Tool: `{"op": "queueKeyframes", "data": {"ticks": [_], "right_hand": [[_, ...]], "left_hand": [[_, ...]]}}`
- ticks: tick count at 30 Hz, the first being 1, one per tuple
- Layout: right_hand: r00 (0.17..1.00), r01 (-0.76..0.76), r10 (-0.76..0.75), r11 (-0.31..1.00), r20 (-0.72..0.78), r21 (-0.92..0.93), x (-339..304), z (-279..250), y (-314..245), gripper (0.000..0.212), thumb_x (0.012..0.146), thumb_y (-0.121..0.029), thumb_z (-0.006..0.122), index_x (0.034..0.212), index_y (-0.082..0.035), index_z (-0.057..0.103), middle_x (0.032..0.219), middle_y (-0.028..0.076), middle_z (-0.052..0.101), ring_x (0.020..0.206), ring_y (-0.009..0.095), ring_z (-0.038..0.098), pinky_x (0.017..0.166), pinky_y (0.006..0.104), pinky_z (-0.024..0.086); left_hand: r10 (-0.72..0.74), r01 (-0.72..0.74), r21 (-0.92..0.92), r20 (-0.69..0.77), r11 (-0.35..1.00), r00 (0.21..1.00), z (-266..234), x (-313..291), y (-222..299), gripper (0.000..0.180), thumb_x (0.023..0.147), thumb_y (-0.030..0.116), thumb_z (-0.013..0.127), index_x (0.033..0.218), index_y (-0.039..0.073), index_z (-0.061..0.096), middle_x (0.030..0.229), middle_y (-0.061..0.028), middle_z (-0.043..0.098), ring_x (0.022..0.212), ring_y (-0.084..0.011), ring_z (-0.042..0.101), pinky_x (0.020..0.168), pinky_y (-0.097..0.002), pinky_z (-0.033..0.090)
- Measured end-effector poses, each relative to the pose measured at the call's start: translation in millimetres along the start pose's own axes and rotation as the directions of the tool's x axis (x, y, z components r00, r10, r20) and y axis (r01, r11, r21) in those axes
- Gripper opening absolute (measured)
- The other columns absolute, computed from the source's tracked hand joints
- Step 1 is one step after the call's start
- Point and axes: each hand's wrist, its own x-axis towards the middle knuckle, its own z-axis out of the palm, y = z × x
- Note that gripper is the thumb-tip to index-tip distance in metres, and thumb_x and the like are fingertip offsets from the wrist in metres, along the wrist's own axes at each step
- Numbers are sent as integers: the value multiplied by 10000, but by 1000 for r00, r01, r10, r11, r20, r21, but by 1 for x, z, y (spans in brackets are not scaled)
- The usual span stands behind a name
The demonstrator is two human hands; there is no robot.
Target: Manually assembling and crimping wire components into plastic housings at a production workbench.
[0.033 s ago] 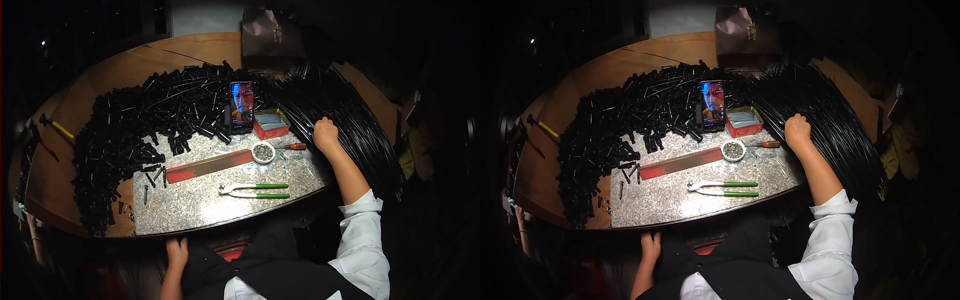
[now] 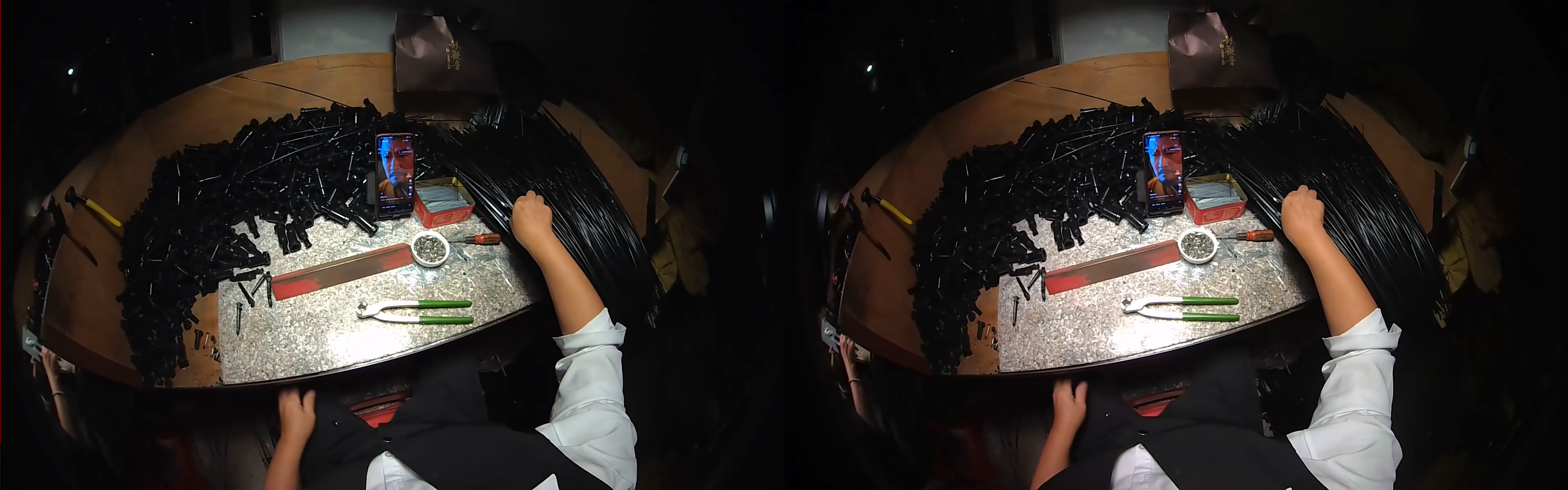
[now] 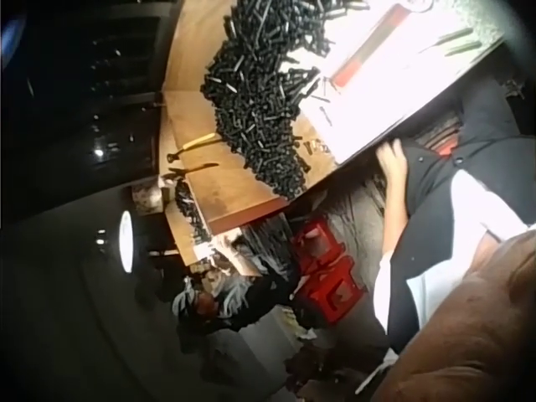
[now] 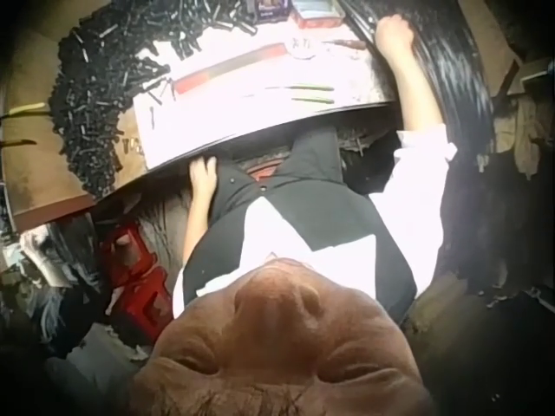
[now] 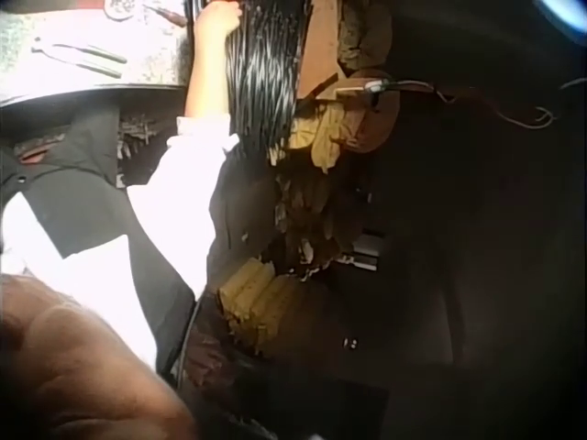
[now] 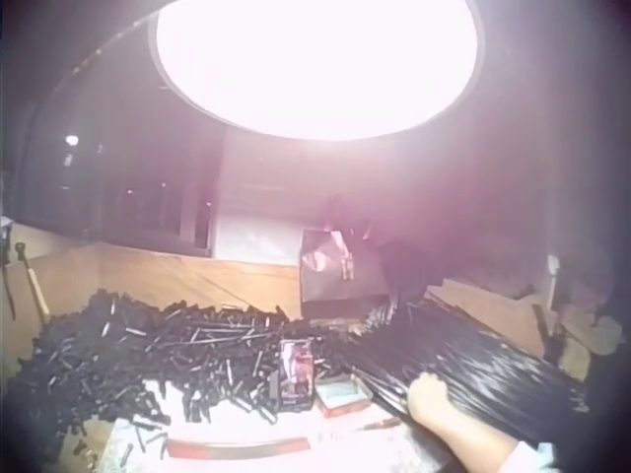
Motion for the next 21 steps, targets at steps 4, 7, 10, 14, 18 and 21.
{"op": "queueKeyframes", "data": {"ticks": [4, 7, 10, 14, 18, 21], "right_hand": [[998, -17, 18, 1000, -65, 7, -1, 8, 5, 179, 737, -83, 609, 867, 37, 632, 977, 186, 589, 913, 326, 594, 724, 385, 532], [998, 22, -15, 993, -58, 115, 0, -4, 6, 195, 749, -113, 610, 865, 43, 622, 978, 198, 591, 905, 339, 601, 742, 401, 526], [996, -6, 28, 966, -81, 258, -2, -13, 9, 218, 760, -137, 612, 869, 52, 607, 982, 211, 585, 913, 350, 598, 764, 415, 518], [989, -33, 71, 961, -129, 276, 5, -13, 21, 207, 789, -132, 589, 868, 59, 591, 907, 234, 611, 841, 366, 624, 738, 437, 518], [989, -65, 97, 963, -108, 263, 9, -30, 18, 140, 832, -105, 553, 828, 28, 597, 801, 209, 661, 754, 356, 664, 683, 424, 536], [990, 49, -18, 974, -139, 223, 13, -23, 33, 140, 850, -113, 544, 806, 13, 587, 763, 200, 663, 736, 350, 666, 664, 413, 540]], "left_hand": [[400, -390, -270, -18, 880, 916, -15, 0, 80, 230, 786, 72, 652, 995, -19, 616, 1012, -187, 624, 963, -359, 587, 862, -403, 472], [542, -531, -293, -51, 795, 839, -33, 13, 121, 228, 765, 76, 679, 968, -12, 625, 990, -169, 636, 949, -347, 600, 852, -408, 482], [680, -681, -201, -84, 704, 728, -41, 41, 146, 271, 736, 58, 705, 987, -1, 624, 1027, -157, 628, 978, -334, 595, 858, -410, 474], [719, -719, -5, -30, 695, 694, -34, 86, 168, 326, 755, 108, 701, 1050, 12, 600, 1134, -169, 573, 1087, -353, 526, 919, -429, 423], [641, -638, 117, 14, 761, 768, -23, 114, 181, 352, 773, 159, 685, 1078, 15, 584, 1215, -178, 514, 1132, -366, 469, 961, -438, 379], [646, -644, 119, 26, 756, 763, -12, 125, 183, 374, 765, 184, 695, 1084, 20, 591, 1114, -152, 568, 1060, -327, 506, 915, -422, 399]]}}
